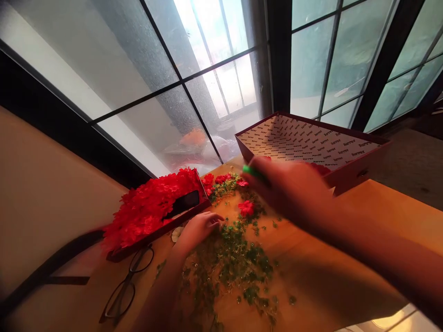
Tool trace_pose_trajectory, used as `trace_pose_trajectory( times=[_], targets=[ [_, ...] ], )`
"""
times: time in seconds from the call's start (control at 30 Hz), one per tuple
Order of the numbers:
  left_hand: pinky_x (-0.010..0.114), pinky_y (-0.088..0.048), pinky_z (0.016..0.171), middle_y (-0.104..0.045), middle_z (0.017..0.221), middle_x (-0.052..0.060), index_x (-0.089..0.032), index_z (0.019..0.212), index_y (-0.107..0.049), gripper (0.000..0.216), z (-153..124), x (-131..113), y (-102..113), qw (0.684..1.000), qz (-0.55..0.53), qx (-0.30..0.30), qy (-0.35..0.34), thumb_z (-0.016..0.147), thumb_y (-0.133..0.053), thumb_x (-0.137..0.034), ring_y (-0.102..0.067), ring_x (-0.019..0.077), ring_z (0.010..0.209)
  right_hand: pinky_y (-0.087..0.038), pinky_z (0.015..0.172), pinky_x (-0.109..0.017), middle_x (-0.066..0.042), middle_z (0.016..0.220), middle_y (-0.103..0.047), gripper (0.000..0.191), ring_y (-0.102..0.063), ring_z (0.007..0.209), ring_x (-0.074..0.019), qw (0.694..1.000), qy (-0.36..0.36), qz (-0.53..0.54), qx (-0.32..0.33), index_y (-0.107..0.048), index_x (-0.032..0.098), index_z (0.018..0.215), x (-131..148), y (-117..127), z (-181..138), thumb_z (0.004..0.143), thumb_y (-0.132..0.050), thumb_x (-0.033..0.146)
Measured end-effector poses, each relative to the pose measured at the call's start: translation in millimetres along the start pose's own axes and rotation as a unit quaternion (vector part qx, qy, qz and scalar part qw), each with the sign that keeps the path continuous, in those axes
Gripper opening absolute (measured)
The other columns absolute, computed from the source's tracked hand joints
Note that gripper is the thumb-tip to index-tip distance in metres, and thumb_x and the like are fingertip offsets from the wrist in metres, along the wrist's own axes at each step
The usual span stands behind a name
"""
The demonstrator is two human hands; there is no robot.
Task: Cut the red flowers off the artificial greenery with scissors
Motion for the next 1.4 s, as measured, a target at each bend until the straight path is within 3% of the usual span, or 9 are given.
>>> trace_pose_trajectory(
  times=[0.07, 0.17, 0.3, 0.53, 0.73, 0.87, 1.0, 1.17, 1.4],
  targets=[
    [0.020, -0.039, 0.063, -0.061, 0.081, -0.001, -0.025, 0.081, -0.062, 0.018, -0.2, -0.5, -1.4, 1.000, -0.012, 0.023, -0.005, 0.071, -0.048, -0.020, -0.056, 0.0116, 0.067, -0.029, 0.044, -0.020, 0.001, 0.054, -0.051, 0.033, -0.043, 0.045, -0.0088, 0.998, 0.007, 0.025, 0.056, -0.049, 0.019, 0.069, 4.2, -35.4, -11.2, 0.081, -0.033, 0.045],
    [0.020, -0.040, 0.062, -0.060, 0.078, -0.001, -0.023, 0.074, -0.062, 0.013, 1.0, 1.8, -3.9, 0.999, -0.026, 0.034, -0.004, 0.068, -0.051, -0.023, -0.055, 0.0119, 0.066, -0.028, 0.045, -0.020, 0.000, 0.060, -0.056, 0.028, -0.048, 0.049, -0.0101, 0.987, 0.005, 0.079, 0.139, -0.048, 0.020, 0.074, 3.3, -93.4, -36.7, 0.083, -0.030, 0.039],
    [0.021, -0.042, 0.062, -0.059, 0.073, 0.000, -0.020, 0.070, -0.060, 0.010, 3.3, 4.1, -5.0, 0.995, -0.093, 0.017, -0.007, 0.068, -0.051, -0.025, -0.055, 0.0124, 0.066, -0.026, 0.045, -0.020, 0.000, 0.061, -0.057, 0.026, -0.050, 0.051, -0.0113, 0.978, 0.001, 0.086, 0.191, -0.047, 0.021, 0.078, -3.7, -131.4, -57.8, 0.085, -0.028, 0.037],
    [0.026, -0.045, 0.070, -0.059, 0.076, 0.002, -0.016, 0.073, -0.051, 0.018, 1.1, 2.2, 4.8, 0.942, -0.332, 0.014, 0.047, 0.066, -0.057, -0.031, -0.059, 0.0151, 0.074, -0.023, 0.048, -0.022, -0.001, 0.064, -0.059, 0.027, -0.051, 0.054, -0.0111, 0.972, 0.059, 0.077, 0.213, -0.046, 0.020, 0.073, 0.4, -135.5, -61.7, 0.085, -0.029, 0.037],
    [0.030, -0.045, 0.075, -0.059, 0.074, 0.002, -0.015, 0.072, -0.051, 0.020, -1.1, -6.5, 10.1, 0.922, -0.382, 0.014, 0.063, 0.063, -0.061, -0.031, -0.059, 0.0164, 0.077, -0.022, 0.048, -0.022, -0.001, 0.065, -0.060, 0.029, -0.051, 0.055, -0.0109, 0.973, 0.057, 0.073, 0.212, -0.047, 0.019, 0.075, 1.4, -133.2, -61.0, 0.085, -0.027, 0.038],
    [0.030, -0.045, 0.076, -0.059, 0.075, 0.002, -0.015, 0.071, -0.050, 0.019, -1.3, -4.7, 10.7, 0.926, -0.371, 0.012, 0.072, 0.064, -0.060, -0.029, -0.058, 0.0159, 0.079, -0.024, 0.049, -0.021, -0.001, 0.065, -0.059, 0.029, -0.052, 0.056, -0.0112, 0.970, 0.065, 0.076, 0.220, -0.047, 0.019, 0.076, 2.6, -131.0, -60.7, 0.086, -0.026, 0.036],
    [0.027, -0.045, 0.073, -0.058, 0.075, 0.002, -0.015, 0.074, -0.053, 0.017, -0.9, -10.0, 10.1, 0.943, -0.330, 0.014, 0.037, 0.068, -0.056, -0.030, -0.057, 0.0141, 0.076, -0.023, 0.049, -0.022, -0.002, 0.064, -0.060, 0.028, -0.052, 0.056, -0.0111, 0.973, 0.077, 0.063, 0.208, -0.048, 0.019, 0.077, 3.3, -130.8, -60.3, 0.086, -0.027, 0.036],
    [0.025, -0.041, 0.074, -0.057, 0.079, 0.002, -0.019, 0.075, -0.059, 0.010, -6.2, -45.1, 5.8, 0.986, -0.152, -0.020, -0.067, 0.072, -0.052, -0.025, -0.053, 0.0137, 0.079, -0.021, 0.046, -0.023, -0.002, 0.066, -0.060, 0.027, -0.052, 0.054, -0.0108, 0.966, 0.138, 0.052, 0.210, -0.051, 0.018, 0.079, 10.7, -133.5, -64.6, 0.085, -0.030, 0.032],
    [0.025, -0.039, 0.079, -0.057, 0.085, 0.003, -0.019, 0.080, -0.059, 0.011, -11.6, -73.3, -4.9, 0.988, -0.088, -0.055, -0.116, 0.073, -0.050, -0.021, -0.051, 0.0141, 0.086, -0.030, 0.049, -0.021, -0.003, 0.064, -0.059, 0.022, -0.053, 0.055, -0.0117, 0.958, 0.149, 0.103, 0.221, -0.049, 0.016, 0.082, 10.8, -131.0, -70.5, 0.085, -0.030, 0.027]
  ],
)
Point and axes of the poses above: each hand's wrist, its own z-axis towards the middle knuckle, its own y-axis out of the back of the hand, x = y × z, the point moved 7 cm from there along z, towards the middle knuckle
